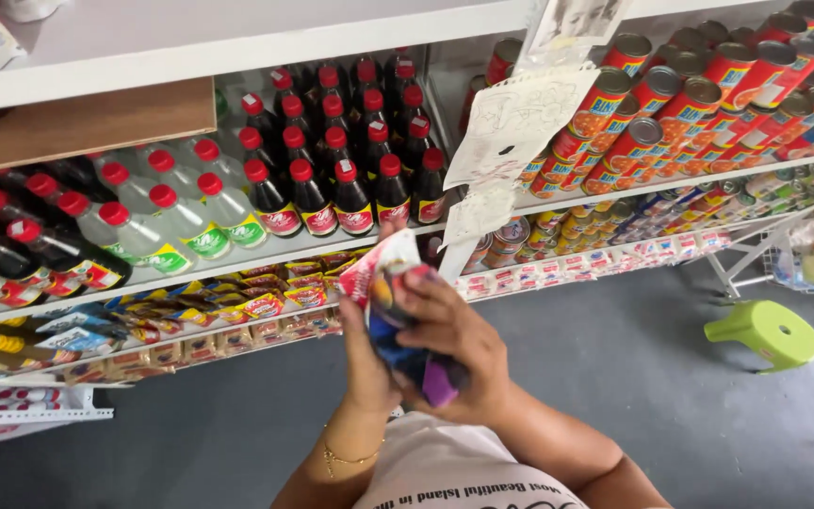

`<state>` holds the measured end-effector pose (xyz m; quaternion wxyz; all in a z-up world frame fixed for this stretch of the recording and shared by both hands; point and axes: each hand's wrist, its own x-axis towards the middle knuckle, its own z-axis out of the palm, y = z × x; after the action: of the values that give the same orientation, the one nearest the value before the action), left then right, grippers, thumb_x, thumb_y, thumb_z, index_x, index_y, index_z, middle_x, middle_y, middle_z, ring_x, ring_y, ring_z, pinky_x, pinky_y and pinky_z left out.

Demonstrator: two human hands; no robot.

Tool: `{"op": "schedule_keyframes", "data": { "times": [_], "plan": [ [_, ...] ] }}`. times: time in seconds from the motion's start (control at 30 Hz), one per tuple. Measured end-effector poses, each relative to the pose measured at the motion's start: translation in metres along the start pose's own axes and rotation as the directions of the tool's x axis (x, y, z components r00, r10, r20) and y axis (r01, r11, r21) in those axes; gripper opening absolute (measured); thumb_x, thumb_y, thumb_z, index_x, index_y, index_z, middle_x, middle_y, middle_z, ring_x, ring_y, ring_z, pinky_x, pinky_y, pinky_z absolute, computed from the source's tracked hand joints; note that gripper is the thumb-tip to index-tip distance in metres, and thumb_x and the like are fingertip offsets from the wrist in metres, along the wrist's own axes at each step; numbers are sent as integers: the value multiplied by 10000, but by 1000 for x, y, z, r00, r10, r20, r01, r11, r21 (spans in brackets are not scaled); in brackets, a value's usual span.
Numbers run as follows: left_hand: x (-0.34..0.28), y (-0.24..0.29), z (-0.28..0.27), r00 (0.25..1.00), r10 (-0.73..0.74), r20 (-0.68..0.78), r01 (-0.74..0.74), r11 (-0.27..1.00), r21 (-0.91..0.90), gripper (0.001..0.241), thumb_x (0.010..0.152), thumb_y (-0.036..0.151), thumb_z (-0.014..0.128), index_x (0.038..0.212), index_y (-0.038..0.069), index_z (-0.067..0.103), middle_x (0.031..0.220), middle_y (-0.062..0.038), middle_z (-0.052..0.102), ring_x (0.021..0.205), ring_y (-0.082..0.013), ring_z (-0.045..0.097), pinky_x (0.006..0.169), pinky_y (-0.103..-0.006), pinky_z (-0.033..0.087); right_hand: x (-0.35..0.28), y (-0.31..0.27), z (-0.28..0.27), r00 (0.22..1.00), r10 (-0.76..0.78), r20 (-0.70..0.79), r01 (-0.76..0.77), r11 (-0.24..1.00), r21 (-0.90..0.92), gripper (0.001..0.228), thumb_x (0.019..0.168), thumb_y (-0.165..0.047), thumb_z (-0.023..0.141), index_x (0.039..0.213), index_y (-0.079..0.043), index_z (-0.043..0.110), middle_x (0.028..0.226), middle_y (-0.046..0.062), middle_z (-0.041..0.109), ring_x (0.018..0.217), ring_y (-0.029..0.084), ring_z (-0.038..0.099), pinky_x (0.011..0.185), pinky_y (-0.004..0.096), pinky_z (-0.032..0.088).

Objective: Wiping down sauce packets on a grocery store shelf using a cloth.

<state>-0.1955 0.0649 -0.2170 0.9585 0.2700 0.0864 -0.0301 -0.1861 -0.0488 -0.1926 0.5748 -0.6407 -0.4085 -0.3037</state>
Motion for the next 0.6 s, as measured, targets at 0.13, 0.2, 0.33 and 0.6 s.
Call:
{"op": "schedule_keyframes", "data": {
  "times": [0.13,0.2,0.33,0.6],
  "plan": [
    [-6,9,39,995,-54,85,58,998,-40,921,803,837,483,1383,137,626,1237,-77,729,975,-186,727,812,-370,643,-14,24,-15,985,140,-97,-139,990,21,359,784,-116,842,1083,37,714,1217,267,703,1265,473,616,1125,633,419],
    [-14,-12,31,990,-37,136,24,995,97,903,848,788,465,1449,118,537,1315,-90,677,1048,-182,692,892,-384,616,-8,25,-23,977,143,-156,-145,989,-3,346,827,-120,813,1100,48,682,1256,263,683,1294,466,594,1150,618,400],
    [-10,-14,43,932,58,358,-107,987,118,859,991,668,390,1568,35,336,1575,-160,453,1383,-249,482,1185,-485,402,-10,5,-23,982,79,-172,-93,993,-75,368,784,-148,861,1057,44,704,1225,275,695,1260,503,619,1137,646,406],
    [-8,-46,6,883,14,469,-101,982,161,880,985,701,348,1606,85,245,1576,-169,430,1417,-309,453,1209,-478,349,-1,14,-31,966,64,-252,-104,984,-147,359,846,-137,809,1115,56,671,1288,268,665,1326,485,562,1181,646,352]
  ]
}}
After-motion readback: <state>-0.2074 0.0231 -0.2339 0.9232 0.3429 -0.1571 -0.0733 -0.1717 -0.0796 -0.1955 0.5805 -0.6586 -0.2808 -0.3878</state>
